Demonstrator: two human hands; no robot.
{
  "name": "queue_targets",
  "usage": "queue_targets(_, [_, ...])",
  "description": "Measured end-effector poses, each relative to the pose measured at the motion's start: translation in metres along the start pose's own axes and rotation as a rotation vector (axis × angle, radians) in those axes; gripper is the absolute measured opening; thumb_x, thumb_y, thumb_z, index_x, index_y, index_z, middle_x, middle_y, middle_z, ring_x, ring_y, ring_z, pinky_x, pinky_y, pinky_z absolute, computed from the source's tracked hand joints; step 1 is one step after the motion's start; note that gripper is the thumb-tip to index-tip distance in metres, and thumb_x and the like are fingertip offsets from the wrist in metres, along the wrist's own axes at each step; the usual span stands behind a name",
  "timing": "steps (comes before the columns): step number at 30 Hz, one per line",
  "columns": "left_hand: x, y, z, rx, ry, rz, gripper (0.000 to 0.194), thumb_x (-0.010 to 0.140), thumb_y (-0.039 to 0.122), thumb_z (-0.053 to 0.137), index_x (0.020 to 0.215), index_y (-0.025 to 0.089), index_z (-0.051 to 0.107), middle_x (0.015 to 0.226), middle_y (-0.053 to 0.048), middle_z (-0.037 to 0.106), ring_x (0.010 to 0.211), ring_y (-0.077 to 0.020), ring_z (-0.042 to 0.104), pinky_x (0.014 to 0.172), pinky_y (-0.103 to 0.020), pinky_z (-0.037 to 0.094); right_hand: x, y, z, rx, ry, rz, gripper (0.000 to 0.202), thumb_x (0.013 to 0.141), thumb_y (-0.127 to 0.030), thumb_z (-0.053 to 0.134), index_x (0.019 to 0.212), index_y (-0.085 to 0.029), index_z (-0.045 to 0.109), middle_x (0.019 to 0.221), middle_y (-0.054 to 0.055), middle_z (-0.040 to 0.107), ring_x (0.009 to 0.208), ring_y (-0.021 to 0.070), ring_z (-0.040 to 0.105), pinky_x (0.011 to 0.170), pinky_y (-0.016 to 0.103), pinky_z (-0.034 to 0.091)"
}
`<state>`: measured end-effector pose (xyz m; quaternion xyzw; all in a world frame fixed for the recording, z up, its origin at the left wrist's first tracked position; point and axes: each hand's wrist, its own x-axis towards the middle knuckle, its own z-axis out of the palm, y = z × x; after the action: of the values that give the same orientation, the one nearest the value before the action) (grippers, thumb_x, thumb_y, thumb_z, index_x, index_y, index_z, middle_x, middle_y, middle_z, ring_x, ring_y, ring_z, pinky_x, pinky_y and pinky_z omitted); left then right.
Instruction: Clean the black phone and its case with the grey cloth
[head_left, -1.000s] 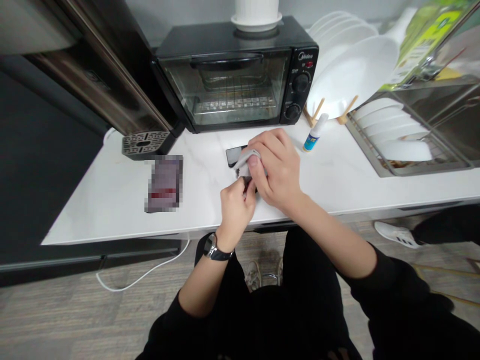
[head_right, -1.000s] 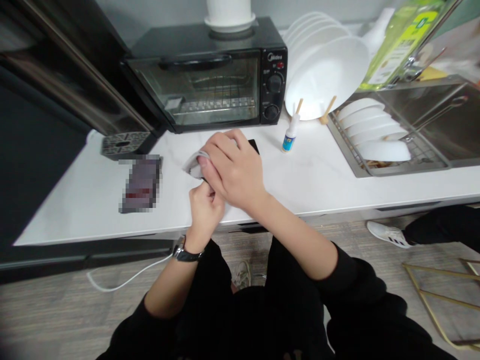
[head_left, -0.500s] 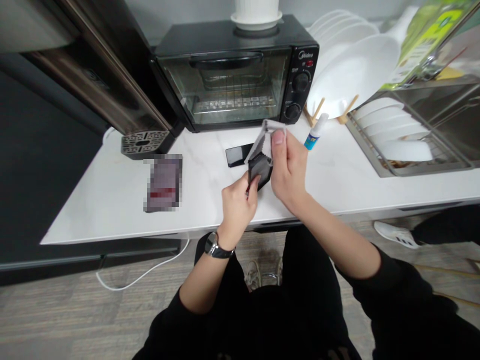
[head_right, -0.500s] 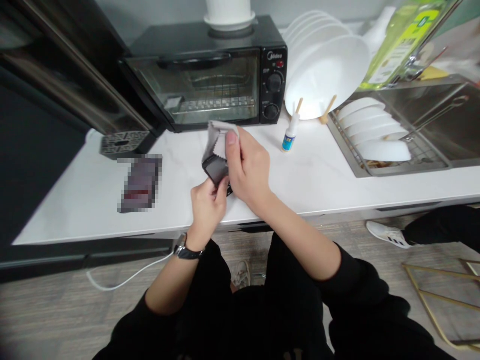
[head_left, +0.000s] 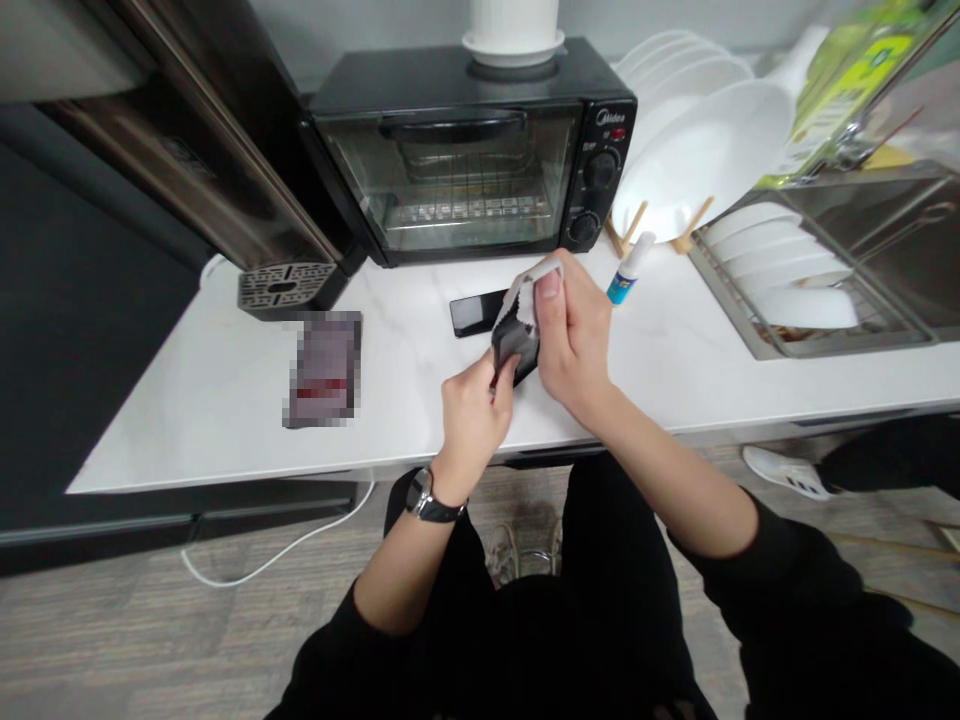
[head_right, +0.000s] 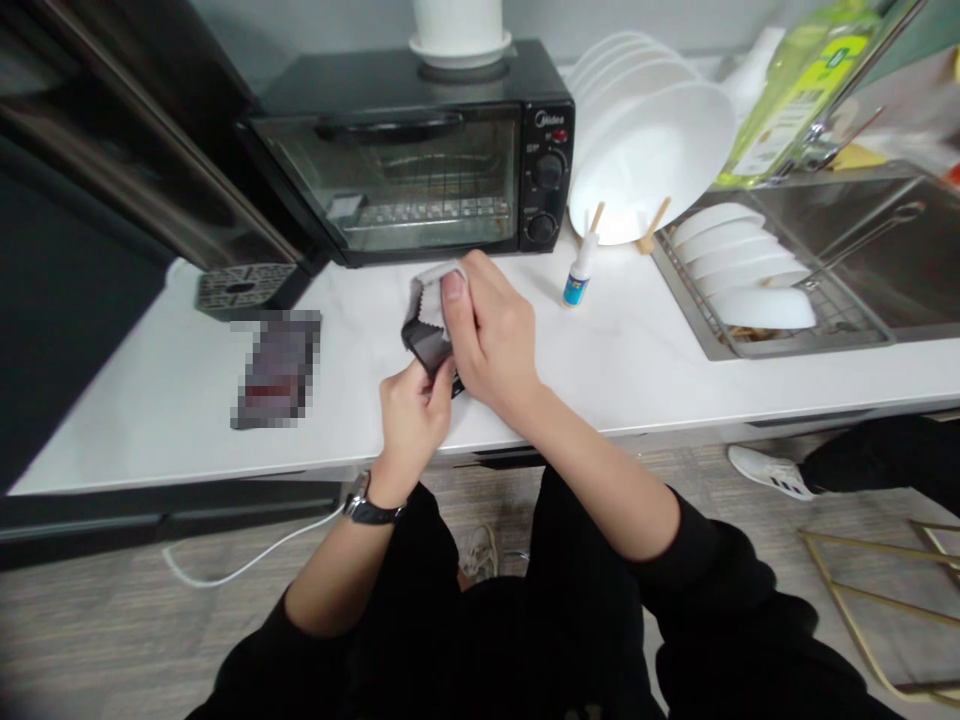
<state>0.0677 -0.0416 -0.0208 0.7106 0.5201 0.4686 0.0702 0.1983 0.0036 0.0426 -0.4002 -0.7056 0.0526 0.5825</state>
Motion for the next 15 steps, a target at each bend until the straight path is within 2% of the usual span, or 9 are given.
queue_targets(1, [0.0, 0.0, 0.0, 0.004, -0.001, -0.002, 0.025, 0.103, 0.029, 0.055, 0.086, 0.017, 0.067, 0.064, 0.001, 0.065, 0.05, -0.0094, 0.051, 0.052, -0.025, 0.033, -0.002, -0.008, 0.003, 0.015, 0.016, 0.05, 0.05, 0.113, -0.04, 0.023, 0.087, -0.02, 0.062, 0.085, 0.004, 0.06, 0.076, 0.014, 0.056, 0.071, 0.032, 0.049])
queue_targets(3, [0.0, -0.002, -0.001, 0.042, 0.002, -0.004, 0.026, 0.1, 0.026, 0.055, 0.077, 0.018, 0.064, 0.06, 0.0, 0.062, 0.049, -0.0101, 0.048, 0.052, -0.026, 0.031, -0.006, -0.018, 0.008, -0.01, 0.006, -0.014, 0.048, 0.112, -0.038, 0.026, 0.091, -0.02, 0.066, 0.093, 0.005, 0.067, 0.09, 0.0164, 0.06, 0.084, 0.035, 0.053])
queue_targets(5, [0.0, -0.005, -0.001, 0.084, 0.01, -0.003, 0.029, 0.096, 0.022, 0.055, 0.067, 0.019, 0.057, 0.054, 0.001, 0.057, 0.047, -0.0108, 0.045, 0.052, -0.028, 0.028, -0.005, -0.017, 0.008, -0.098, -0.018, -0.233, 0.04, 0.111, -0.035, 0.033, 0.1, -0.022, 0.069, 0.101, 0.003, 0.071, 0.107, 0.0184, 0.061, 0.107, 0.043, 0.05])
queue_targets(7, [0.0, -0.006, -0.001, 0.099, 0.017, 0.004, 0.032, 0.094, 0.021, 0.054, 0.062, 0.019, 0.053, 0.051, 0.001, 0.053, 0.046, -0.0107, 0.042, 0.052, -0.028, 0.026, -0.002, -0.005, 0.005, -0.202, -0.041, -0.486, 0.034, 0.11, -0.037, 0.037, 0.108, -0.026, 0.068, 0.102, -0.001, 0.072, 0.111, 0.0176, 0.062, 0.121, 0.047, 0.041])
queue_targets(9, [0.0, -0.006, 0.0, 0.089, 0.014, 0.017, 0.034, 0.097, 0.023, 0.053, 0.063, 0.019, 0.054, 0.051, 0.002, 0.053, 0.046, -0.0102, 0.043, 0.052, -0.028, 0.027, 0.003, 0.011, 0.0, -0.255, -0.084, -0.655, 0.038, 0.111, -0.043, 0.032, 0.115, -0.028, 0.066, 0.1, -0.003, 0.07, 0.103, 0.0159, 0.063, 0.116, 0.045, 0.046])
queue_targets(10, [0.0, -0.005, 0.0, 0.08, 0.013, 0.022, 0.035, 0.099, 0.025, 0.053, 0.065, 0.019, 0.056, 0.052, 0.002, 0.053, 0.046, -0.0099, 0.044, 0.052, -0.027, 0.027, 0.005, 0.017, -0.003, -0.251, -0.115, -0.67, 0.043, 0.112, -0.046, 0.028, 0.116, -0.027, 0.066, 0.099, -0.002, 0.069, 0.1, 0.0161, 0.063, 0.107, 0.043, 0.05])
queue_targets(12, [0.0, -0.002, 0.001, 0.05, 0.011, 0.024, 0.033, 0.103, 0.03, 0.055, 0.073, 0.018, 0.062, 0.055, 0.002, 0.056, 0.048, -0.0094, 0.046, 0.052, -0.026, 0.029, 0.007, 0.022, -0.004, -0.2, -0.151, -0.507, 0.053, 0.113, -0.047, 0.019, 0.109, -0.023, 0.066, 0.096, 0.002, 0.067, 0.093, 0.0163, 0.062, 0.089, 0.038, 0.053])
queue_targets(15, [0.001, 0.001, 0.0, 0.003, 0.01, 0.013, 0.026, 0.105, 0.032, 0.056, 0.088, 0.017, 0.069, 0.061, 0.002, 0.06, 0.05, -0.0089, 0.049, 0.053, -0.024, 0.033, 0.003, 0.011, 0.0, -0.096, -0.055, -0.053, 0.058, 0.113, -0.046, 0.016, 0.09, -0.019, 0.062, 0.084, 0.004, 0.062, 0.079, 0.0142, 0.059, 0.073, 0.031, 0.049])
